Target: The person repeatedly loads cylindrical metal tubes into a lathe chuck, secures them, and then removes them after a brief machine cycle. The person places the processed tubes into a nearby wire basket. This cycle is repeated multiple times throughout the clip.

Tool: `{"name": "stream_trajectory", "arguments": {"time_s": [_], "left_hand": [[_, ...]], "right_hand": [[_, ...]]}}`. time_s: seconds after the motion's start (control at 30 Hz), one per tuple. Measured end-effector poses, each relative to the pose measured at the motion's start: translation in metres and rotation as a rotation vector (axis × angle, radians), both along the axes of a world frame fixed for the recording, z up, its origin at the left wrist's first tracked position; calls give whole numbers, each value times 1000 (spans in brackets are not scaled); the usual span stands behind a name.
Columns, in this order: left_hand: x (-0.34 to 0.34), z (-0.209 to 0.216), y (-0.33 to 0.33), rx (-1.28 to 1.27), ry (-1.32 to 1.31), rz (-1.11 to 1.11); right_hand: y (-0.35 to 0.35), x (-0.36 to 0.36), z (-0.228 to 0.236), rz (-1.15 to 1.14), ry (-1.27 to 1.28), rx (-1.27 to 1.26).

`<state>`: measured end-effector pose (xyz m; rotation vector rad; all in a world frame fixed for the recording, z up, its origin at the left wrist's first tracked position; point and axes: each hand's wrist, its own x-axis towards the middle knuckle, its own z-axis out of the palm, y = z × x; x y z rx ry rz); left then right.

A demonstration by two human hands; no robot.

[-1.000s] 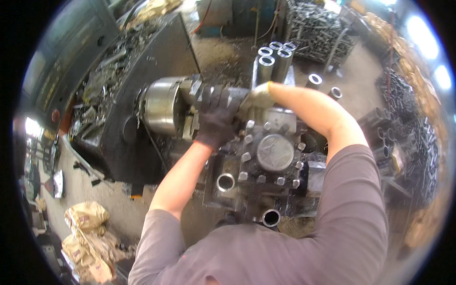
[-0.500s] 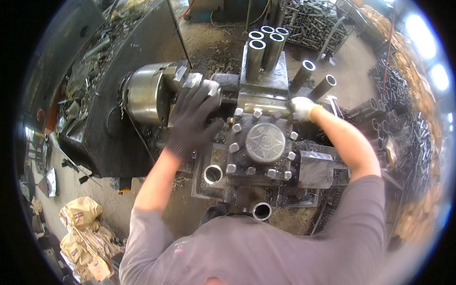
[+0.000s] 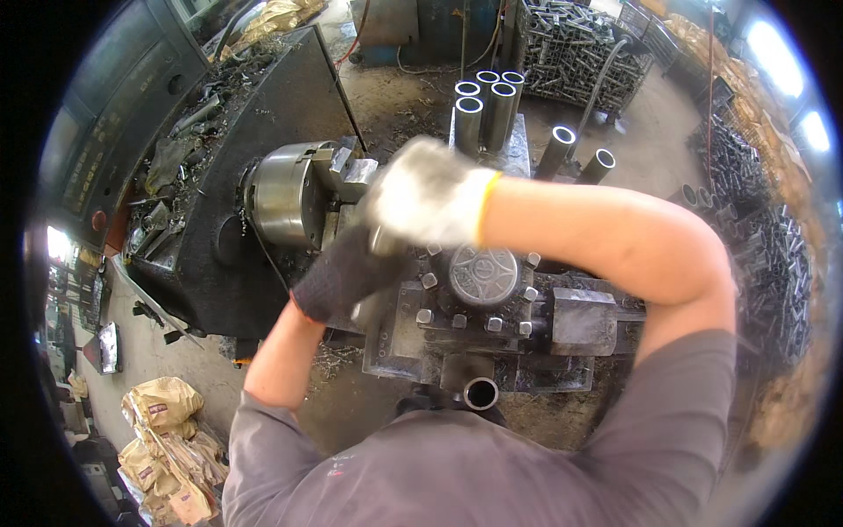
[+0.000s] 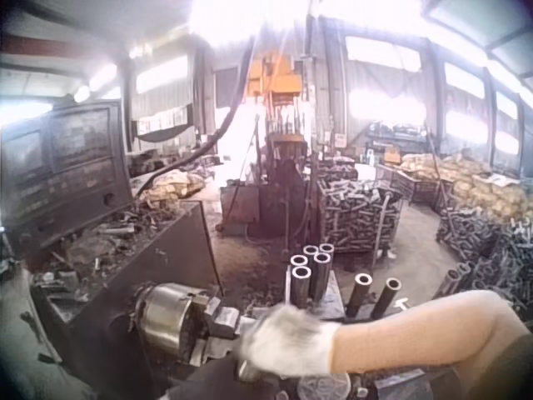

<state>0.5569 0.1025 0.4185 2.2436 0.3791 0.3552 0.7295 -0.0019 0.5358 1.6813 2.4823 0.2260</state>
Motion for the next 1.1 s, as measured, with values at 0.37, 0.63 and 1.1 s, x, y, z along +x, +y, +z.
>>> {"name": "stream_trajectory", "arguments": {"time_s": [0.37, 0.63, 1.1], "left_hand": [[-154, -167, -11, -560, -127, 649], [-336, -243, 60, -1070, -957, 1545], [-399, -220, 63, -636, -344, 1414]], "right_hand": [[-29, 141, -132, -650, 223, -198], [28, 128, -170, -487, 719, -307], [-18, 160, -173, -479, -20, -421]]}}
